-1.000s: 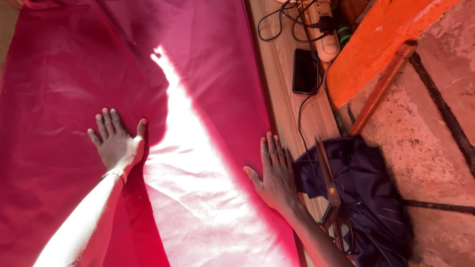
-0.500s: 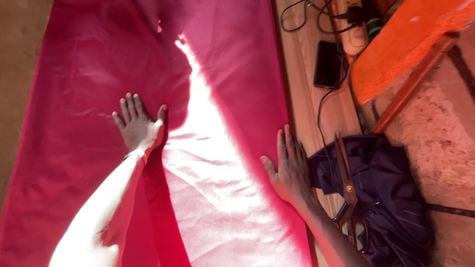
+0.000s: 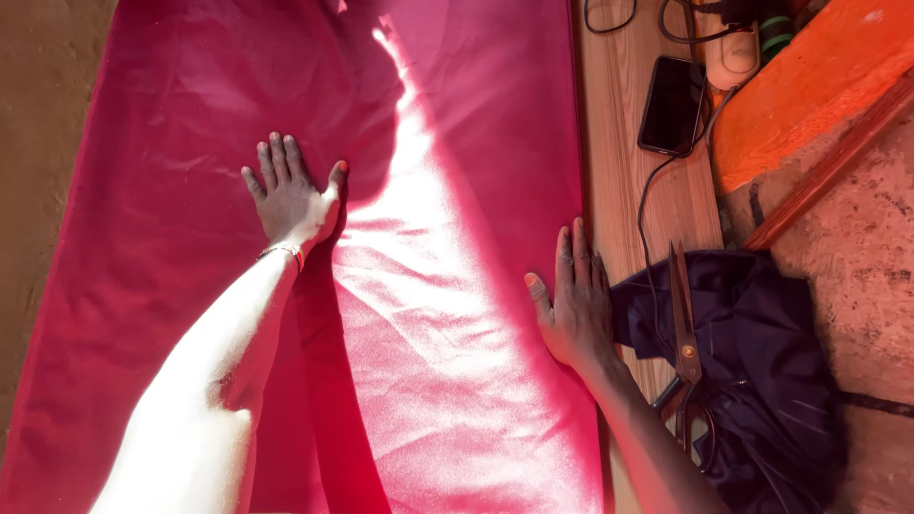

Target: Cutting a large piece of red fabric with scissors and then folding and smoothing it on a work table

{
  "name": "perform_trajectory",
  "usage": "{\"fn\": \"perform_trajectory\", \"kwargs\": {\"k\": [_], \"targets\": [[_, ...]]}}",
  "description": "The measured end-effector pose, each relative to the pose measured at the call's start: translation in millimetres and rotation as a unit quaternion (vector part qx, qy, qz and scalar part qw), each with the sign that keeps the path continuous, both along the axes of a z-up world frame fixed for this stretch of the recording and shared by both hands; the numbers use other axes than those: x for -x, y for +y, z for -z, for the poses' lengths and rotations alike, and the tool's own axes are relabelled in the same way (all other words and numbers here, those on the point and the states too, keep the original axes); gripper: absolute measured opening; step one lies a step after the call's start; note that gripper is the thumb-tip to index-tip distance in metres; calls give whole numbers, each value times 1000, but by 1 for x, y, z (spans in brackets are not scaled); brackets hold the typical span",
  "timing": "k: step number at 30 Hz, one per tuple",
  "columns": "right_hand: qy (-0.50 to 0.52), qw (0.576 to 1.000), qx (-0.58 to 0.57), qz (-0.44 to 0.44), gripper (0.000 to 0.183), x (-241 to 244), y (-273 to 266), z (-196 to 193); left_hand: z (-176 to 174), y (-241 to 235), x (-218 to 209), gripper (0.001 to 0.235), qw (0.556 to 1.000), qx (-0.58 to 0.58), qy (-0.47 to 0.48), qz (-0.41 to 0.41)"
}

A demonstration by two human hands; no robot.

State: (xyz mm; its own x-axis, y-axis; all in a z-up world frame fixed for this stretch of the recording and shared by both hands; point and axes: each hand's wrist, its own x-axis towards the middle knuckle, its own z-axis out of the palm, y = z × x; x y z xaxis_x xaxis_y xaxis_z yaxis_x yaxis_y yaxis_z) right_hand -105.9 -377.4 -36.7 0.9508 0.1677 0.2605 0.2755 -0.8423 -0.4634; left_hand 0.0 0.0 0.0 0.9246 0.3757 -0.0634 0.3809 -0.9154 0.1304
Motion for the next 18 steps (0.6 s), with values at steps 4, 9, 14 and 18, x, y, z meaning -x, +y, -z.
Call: {"fn": "perform_trajectory", "kwargs": {"k": [4,9,14,18], "targets": [[7,1000,4,-4,75,-2,1,4,5,6,-4,100,1000,0,3,6],[6,1000,-8,-15,76,0,-2,4,26,30,-18,102,998,30,49,19],[-4,1000,-15,-11,76,-1,-2,9,53,0,-17,65,911,138,-364,134],[-6,1000,-1,1,77,-5,-4,15,27,-125,77,59,851,154,-444,234]]}}
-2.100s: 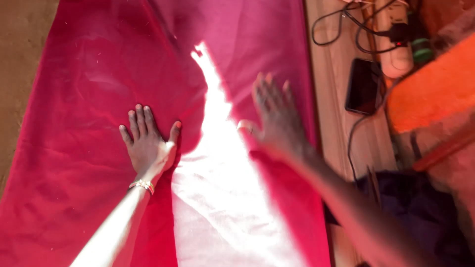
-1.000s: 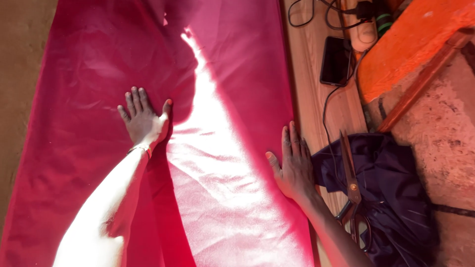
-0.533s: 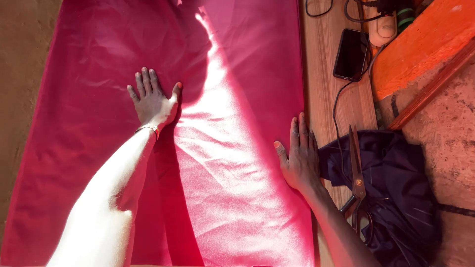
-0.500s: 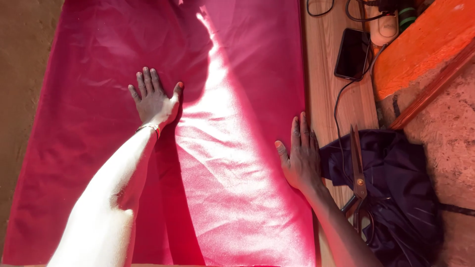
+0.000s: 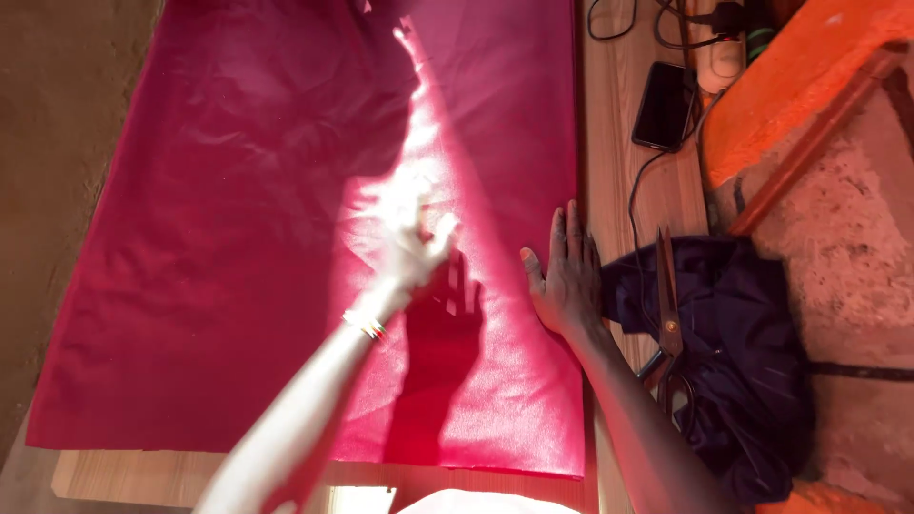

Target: Cutting a large piece of red fabric with scissors and then folding and smoothing it on a work table

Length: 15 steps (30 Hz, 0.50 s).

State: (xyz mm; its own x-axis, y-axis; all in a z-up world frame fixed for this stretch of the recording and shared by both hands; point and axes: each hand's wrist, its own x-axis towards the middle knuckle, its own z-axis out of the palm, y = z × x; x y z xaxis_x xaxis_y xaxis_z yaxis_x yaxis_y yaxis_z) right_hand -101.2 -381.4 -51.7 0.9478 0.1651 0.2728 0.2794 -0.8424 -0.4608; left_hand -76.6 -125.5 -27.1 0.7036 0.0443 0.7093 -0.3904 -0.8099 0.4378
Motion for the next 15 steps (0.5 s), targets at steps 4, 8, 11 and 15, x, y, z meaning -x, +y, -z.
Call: {"fn": "perform_trajectory", "kwargs": {"k": [4,8,11,15], "targets": [[-29,1000,10,-6,74,0,-1,0,0,-75,71,65,964,-88,244,50],[-137,988,67,19,68,-1,-9,22,22,-114,103,62,951,-174,247,62],[-93,993,67,7,63,26,-12,-1,10,-114,111,58,951,-204,226,49],[-90,994,65,4,61,114,-2,-38,17,-113,114,63,942,-227,244,43]]}}
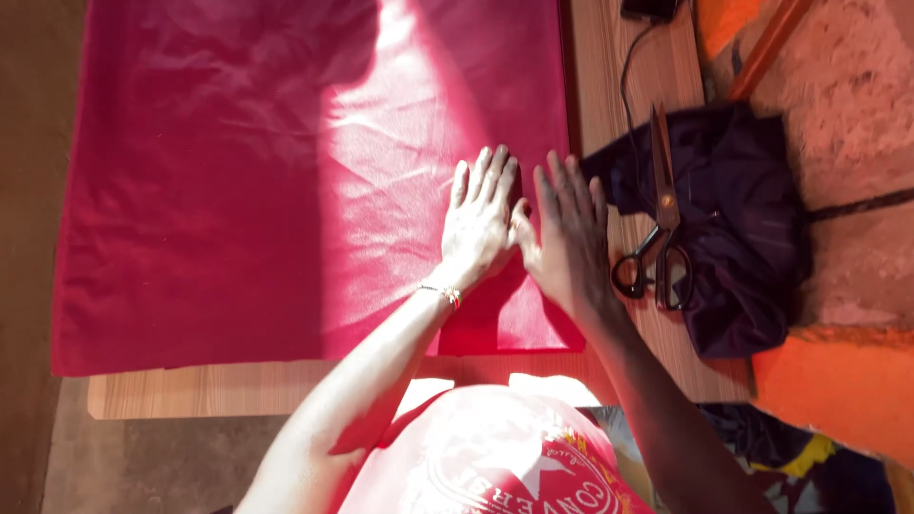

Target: Cutting a large piece of red fabric with scissors and then folding and smoothing it on a work table

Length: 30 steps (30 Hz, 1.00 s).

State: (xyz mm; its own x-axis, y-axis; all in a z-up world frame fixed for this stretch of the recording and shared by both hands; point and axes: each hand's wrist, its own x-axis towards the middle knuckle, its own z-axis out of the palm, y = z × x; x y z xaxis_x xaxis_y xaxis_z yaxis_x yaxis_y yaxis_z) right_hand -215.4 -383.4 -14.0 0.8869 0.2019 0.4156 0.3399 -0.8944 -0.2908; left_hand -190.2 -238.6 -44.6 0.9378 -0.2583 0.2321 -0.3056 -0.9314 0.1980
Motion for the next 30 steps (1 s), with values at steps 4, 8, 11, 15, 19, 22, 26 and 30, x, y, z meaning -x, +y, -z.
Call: {"fn": "perform_trajectory", "kwargs": {"k": [4,8,11,15,19,22,26,30], "targets": [[74,997,-6,-2,67,55,-4,-10,-6,-3,0,59,1000,15,5,-10],[90,996,-6,7,72,79,-13,11,9,0,-5,59,1000,11,-21,-16],[93,994,-45,-30,71,87,-18,14,10,1,-2,56,995,20,-102,-4],[86,994,-62,-39,67,90,-18,15,17,-1,-2,57,995,1,-98,-20],[89,993,-59,-40,66,89,-16,14,14,-1,-2,59,995,13,-94,-24],[79,994,-60,-42,66,89,-17,17,13,-2,-3,59,996,20,-86,-23],[83,992,-80,-53,64,88,-17,16,18,-1,-7,58,996,-1,-87,-22],[82,993,-71,-50,65,89,-19,18,18,-3,-6,59,995,11,-91,-25]]}}
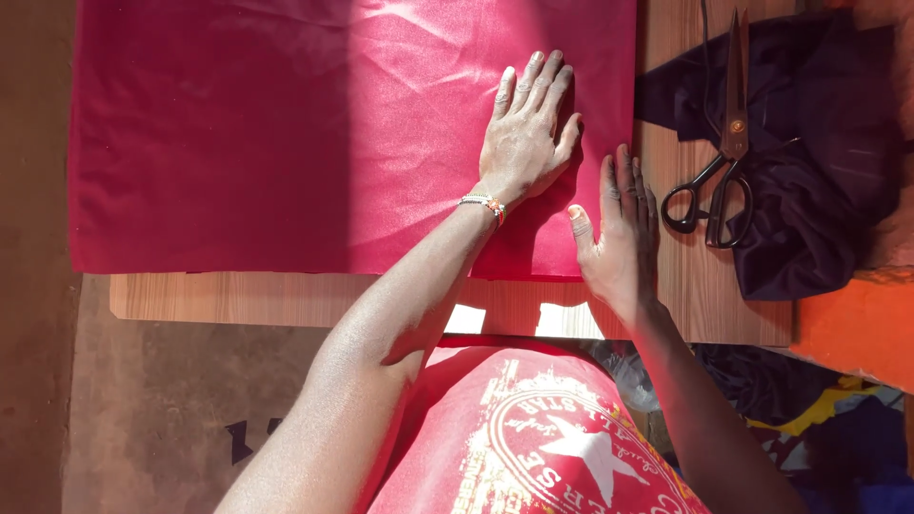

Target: Cutting a large piece of red fabric with scissors and then folding and smoothing it on a work table

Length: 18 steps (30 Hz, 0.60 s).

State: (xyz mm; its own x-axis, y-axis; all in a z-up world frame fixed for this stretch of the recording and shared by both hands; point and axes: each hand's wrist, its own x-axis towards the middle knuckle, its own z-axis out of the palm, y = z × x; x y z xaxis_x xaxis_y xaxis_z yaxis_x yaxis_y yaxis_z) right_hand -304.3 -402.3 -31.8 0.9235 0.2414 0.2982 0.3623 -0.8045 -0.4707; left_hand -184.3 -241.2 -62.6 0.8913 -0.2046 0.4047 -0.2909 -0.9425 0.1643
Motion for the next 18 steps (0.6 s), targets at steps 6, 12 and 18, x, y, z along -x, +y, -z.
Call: {"fn": "perform_trajectory", "kwargs": {"k": [6,12,18], "targets": [[2,1000,-7,-1,65,0,-1,2,4,-1,-2,59,1000,2,13,-4],[-4,1000,-6,-7,63,0,-1,1,11,-1,-4,58,1000,-9,-22,-4],[-5,1000,3,-5,64,1,-2,3,12,-2,-4,58,1000,-5,-13,-2]]}}
